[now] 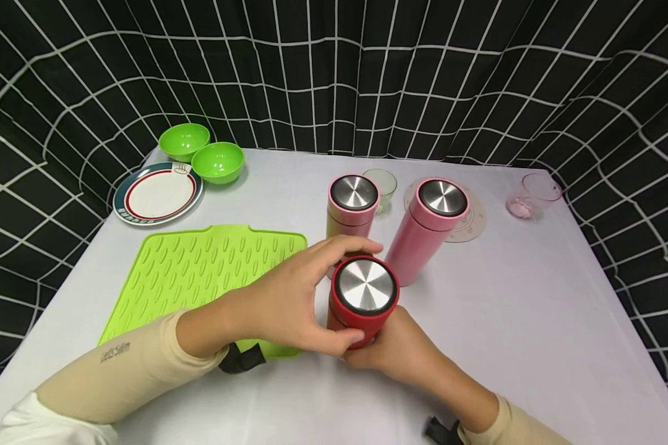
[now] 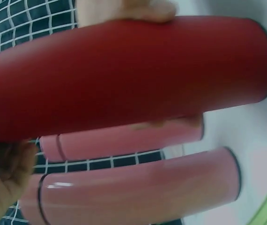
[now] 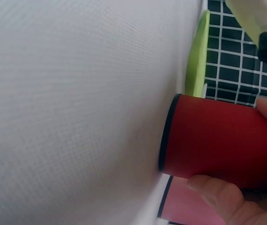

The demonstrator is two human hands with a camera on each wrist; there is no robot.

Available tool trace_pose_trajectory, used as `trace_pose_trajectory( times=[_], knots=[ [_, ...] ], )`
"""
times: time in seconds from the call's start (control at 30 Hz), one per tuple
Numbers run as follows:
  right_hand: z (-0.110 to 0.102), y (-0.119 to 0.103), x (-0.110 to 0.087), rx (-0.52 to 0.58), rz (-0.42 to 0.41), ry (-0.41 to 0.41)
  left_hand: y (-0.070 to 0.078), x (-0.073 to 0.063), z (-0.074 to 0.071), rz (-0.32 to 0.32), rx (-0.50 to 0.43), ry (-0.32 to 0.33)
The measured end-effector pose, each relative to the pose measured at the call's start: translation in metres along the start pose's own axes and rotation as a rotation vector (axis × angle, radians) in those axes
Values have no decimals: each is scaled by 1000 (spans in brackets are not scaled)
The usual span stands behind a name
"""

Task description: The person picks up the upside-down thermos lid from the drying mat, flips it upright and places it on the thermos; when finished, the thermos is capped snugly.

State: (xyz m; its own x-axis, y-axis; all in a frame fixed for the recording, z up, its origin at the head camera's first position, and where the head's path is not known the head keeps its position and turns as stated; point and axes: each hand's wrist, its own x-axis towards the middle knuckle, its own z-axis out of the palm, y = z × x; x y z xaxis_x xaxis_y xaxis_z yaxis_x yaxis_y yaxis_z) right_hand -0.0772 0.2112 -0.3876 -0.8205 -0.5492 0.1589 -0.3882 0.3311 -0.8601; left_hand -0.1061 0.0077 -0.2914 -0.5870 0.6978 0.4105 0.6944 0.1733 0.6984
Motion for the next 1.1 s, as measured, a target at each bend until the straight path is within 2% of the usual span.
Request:
trace_pose_trajectory(
  times=[0.23, 0.37, 0.43, 0.5, 0.53, 0.7, 0.83, 0.9, 1.1],
  knots=[
    [-1, 0, -1, 4, -39, 8, 0, -1, 1, 80, -16, 13],
    [-2, 0, -6, -80, -15, 38, -1, -3, 4, 24, -75, 21],
    [-2, 0, -6, -80, 4, 35, -1, -3, 6, -8, -114, 35],
    [-1, -1, -5, -38, 15, 14, -2, -3, 6, -14, -158, 52],
    [-1, -1, -3, -5, 21, -2, -3, -3, 7, 0, -166, 64],
    [0, -2, 1, 16, -16, -20, -7, -4, 10, 73, -147, 150],
    [0, -4, 2, 54, -26, -31, -8, -6, 12, 77, -140, 208],
    [1, -4, 2, 60, -13, -30, -8, -7, 12, 61, -163, 200],
    [1, -4, 0, 37, 24, -10, -7, -7, 7, -4, -212, 108]
  ],
)
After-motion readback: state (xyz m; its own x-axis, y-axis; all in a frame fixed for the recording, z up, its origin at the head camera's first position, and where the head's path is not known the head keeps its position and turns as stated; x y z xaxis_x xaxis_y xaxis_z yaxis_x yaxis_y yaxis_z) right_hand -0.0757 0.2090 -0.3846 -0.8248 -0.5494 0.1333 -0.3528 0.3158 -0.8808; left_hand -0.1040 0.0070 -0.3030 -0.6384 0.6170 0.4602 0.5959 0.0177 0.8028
